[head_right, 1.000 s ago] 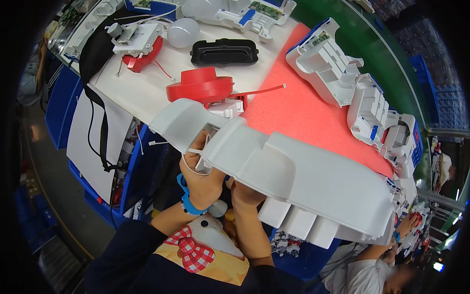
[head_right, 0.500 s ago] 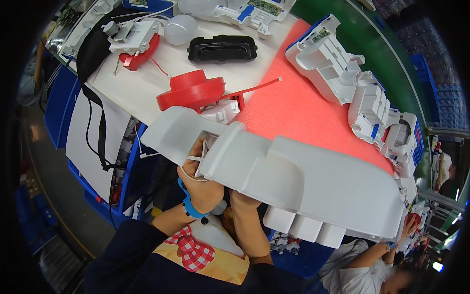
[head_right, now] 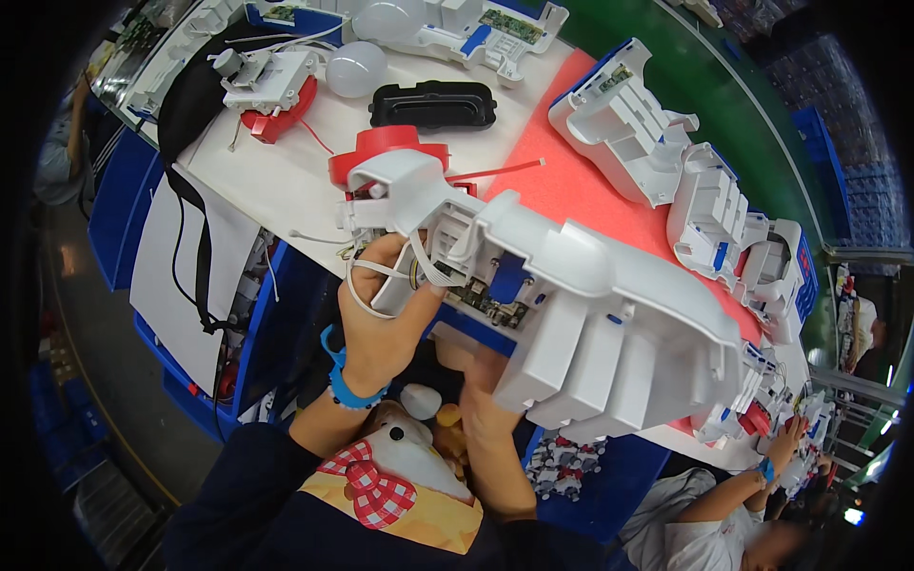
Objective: Assemble electronic components, including a circuit board and wires, into a plastic housing on an assembly line.
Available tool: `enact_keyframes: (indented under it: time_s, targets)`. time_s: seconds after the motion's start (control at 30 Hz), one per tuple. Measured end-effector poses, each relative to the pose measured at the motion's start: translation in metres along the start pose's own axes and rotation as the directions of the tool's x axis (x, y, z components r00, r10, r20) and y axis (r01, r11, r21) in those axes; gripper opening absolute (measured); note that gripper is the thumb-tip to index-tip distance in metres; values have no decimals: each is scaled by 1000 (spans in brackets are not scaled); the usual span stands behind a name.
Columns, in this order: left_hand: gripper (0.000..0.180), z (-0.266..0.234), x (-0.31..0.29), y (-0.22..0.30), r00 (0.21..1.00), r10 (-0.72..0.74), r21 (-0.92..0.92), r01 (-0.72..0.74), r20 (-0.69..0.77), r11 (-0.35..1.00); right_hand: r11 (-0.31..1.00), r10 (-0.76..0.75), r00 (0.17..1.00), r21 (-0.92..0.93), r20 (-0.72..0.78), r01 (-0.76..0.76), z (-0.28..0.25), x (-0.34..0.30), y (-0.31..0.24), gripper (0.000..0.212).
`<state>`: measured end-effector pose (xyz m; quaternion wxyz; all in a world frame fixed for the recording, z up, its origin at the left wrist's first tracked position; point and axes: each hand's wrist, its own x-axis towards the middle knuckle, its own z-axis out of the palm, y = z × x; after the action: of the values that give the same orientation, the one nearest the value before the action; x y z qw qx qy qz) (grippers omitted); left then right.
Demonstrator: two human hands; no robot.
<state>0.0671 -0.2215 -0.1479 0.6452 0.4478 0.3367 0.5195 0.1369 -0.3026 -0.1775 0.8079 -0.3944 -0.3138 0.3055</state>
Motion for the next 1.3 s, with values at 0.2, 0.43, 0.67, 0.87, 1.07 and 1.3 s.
enact_keyframes:
  time_s: [0.2,0.43,0.67,0.87,1.07,1.3]
  targets:
    - [35,-12,-9,18,999,-26,60,24,33,998,954,-28,965,-296,-261,-52,-67,-32,-58,58]
    - [33,-5,-21,18,983,21,216,-62,184,974,392,-451,778,-687,436,612,-33,23,-189,37]
    - [33,-15,-35,20,962,137,259,-199,238,945,299,221,730,-757,647,580,106,66,-112,25]
    - [38,-22,-46,24,967,45,157,-87,253,984,177,647,587,-845,487,505,122,73,-79,31]
    - [35,-41,-55,17,958,-91,346,-9,272,938,150,748,549,-900,373,408,118,72,-86,24]
    - [38,-41,-49,15,944,93,253,-178,315,951,186,891,395,-974,223,129,99,84,-90,20]
